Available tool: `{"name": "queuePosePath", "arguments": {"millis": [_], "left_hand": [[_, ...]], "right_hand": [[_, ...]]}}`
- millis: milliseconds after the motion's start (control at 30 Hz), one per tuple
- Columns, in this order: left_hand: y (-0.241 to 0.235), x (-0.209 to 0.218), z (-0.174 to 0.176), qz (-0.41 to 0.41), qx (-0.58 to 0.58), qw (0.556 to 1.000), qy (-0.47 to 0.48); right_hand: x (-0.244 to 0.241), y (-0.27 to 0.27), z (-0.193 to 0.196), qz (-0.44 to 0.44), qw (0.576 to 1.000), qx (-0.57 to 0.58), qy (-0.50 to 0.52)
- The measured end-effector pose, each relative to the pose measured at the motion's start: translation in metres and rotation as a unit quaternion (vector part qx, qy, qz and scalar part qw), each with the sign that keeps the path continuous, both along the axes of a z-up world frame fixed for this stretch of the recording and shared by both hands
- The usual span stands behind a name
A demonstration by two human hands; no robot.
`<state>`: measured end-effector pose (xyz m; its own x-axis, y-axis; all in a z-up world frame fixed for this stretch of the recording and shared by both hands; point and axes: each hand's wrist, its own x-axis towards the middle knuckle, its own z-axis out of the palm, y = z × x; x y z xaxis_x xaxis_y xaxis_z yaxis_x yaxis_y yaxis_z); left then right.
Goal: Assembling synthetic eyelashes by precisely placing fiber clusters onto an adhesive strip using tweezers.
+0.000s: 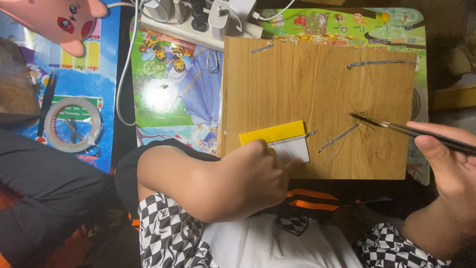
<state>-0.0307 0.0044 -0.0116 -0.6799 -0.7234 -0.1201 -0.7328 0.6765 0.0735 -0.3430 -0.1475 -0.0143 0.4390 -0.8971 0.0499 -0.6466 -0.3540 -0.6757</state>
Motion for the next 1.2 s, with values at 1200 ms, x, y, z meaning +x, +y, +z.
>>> {"name": "queuePosePath", "arguments": {"millis": [1200], "left_hand": [[0.006, -0.009, -0.003, 0.018, -0.016, 1.000, -0.013]], "right_hand": [[0.093, 0.079, -0.019, 0.046, 0.994, -0.091, -0.035]]}}
